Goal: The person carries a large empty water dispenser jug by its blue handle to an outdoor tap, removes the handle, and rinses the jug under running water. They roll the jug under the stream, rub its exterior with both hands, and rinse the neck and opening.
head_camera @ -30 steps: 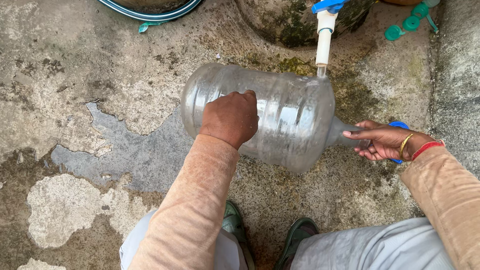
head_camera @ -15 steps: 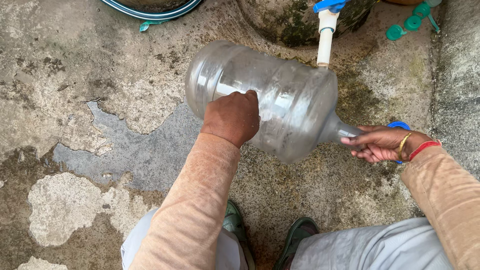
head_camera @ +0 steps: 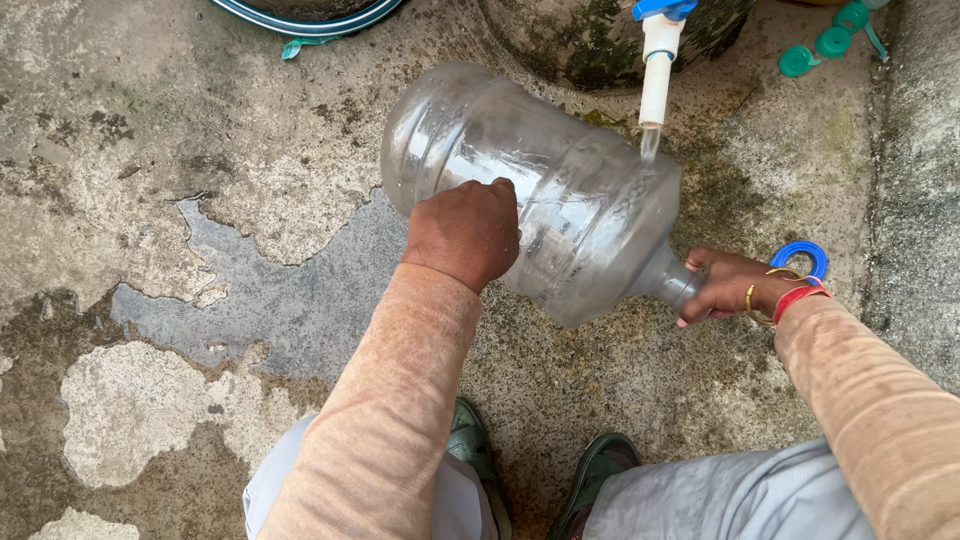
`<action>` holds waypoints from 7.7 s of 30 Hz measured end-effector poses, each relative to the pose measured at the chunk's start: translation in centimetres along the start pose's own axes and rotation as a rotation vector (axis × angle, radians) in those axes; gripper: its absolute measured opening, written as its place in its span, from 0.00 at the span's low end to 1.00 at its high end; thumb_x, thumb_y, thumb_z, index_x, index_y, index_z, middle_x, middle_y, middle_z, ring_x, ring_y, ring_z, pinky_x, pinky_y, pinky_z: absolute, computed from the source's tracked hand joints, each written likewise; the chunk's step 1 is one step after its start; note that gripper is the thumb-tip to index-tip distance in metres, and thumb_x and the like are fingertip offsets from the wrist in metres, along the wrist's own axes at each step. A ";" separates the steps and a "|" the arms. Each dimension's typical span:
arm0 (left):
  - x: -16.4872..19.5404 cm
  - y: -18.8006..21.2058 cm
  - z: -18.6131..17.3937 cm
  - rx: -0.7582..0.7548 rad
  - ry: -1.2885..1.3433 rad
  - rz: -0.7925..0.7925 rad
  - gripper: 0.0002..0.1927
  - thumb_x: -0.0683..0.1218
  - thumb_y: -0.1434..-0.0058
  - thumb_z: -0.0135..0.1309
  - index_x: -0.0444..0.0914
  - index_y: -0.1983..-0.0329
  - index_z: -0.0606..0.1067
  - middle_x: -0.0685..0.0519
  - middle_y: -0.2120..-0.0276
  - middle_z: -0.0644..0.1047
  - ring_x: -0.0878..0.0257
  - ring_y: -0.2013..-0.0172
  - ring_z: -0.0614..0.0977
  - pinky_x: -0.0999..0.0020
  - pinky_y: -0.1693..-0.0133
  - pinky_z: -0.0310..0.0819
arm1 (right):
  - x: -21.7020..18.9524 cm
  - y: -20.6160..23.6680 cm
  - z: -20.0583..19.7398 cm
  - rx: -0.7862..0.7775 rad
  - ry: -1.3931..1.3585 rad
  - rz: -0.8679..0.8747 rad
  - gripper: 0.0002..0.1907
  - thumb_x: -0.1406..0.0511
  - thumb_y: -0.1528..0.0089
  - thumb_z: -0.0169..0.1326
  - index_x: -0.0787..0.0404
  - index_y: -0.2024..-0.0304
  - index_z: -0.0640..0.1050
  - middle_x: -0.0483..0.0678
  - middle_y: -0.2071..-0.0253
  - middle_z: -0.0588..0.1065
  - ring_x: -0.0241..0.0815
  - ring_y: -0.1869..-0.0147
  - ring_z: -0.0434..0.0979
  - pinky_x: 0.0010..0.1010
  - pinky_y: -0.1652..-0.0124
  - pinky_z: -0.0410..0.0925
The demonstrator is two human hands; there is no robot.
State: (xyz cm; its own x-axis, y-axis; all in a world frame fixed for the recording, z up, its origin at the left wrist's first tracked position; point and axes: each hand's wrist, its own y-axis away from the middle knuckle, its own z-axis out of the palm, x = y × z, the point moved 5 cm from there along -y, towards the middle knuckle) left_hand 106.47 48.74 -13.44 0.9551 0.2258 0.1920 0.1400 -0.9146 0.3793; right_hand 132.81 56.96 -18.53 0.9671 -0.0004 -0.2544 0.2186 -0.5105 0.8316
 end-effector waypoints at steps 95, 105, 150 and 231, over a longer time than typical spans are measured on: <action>5.5 -7.1 9.7 0.342 0.285 0.207 0.18 0.58 0.30 0.49 0.39 0.57 0.75 0.45 0.54 0.72 0.47 0.49 0.71 0.49 0.48 0.65 | 1.8 -10.5 -2.8 0.408 0.520 -0.447 0.29 0.60 0.51 0.71 0.54 0.48 0.77 0.47 0.46 0.77 0.52 0.36 0.72 0.45 0.39 0.66; 6.1 -8.0 12.0 0.437 0.342 0.146 0.23 0.53 0.36 0.47 0.35 0.44 0.74 0.42 0.44 0.74 0.44 0.40 0.71 0.46 0.42 0.61 | 3.6 -12.1 -0.8 0.613 0.220 -0.736 0.31 0.64 0.47 0.59 0.57 0.39 0.75 0.50 0.34 0.71 0.50 0.28 0.63 0.47 0.31 0.54; 6.2 -8.2 13.4 0.372 0.263 0.146 0.27 0.47 0.36 0.43 0.31 0.36 0.71 0.41 0.34 0.70 0.45 0.31 0.67 0.46 0.33 0.54 | -4.2 -6.5 1.7 0.672 -0.384 -0.695 0.35 0.59 0.33 0.50 0.67 0.28 0.59 0.61 0.27 0.60 0.57 0.23 0.59 0.40 0.30 0.55; 3.8 -11.6 11.4 0.388 0.183 0.276 0.26 0.51 0.33 0.41 0.35 0.34 0.69 0.45 0.31 0.68 0.47 0.29 0.63 0.45 0.32 0.51 | -3.5 -8.0 8.3 0.985 -1.241 -0.150 0.38 0.45 0.29 0.37 0.68 0.30 0.63 0.62 0.27 0.65 0.55 0.24 0.63 0.42 0.30 0.56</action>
State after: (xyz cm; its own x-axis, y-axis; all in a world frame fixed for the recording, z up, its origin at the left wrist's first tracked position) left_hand 111.44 56.40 -27.43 0.9137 -0.0190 0.4060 0.0085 -0.9978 -0.0658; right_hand 126.59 53.87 -28.38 0.1361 -0.3196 -0.9377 -0.3443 -0.9028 0.2577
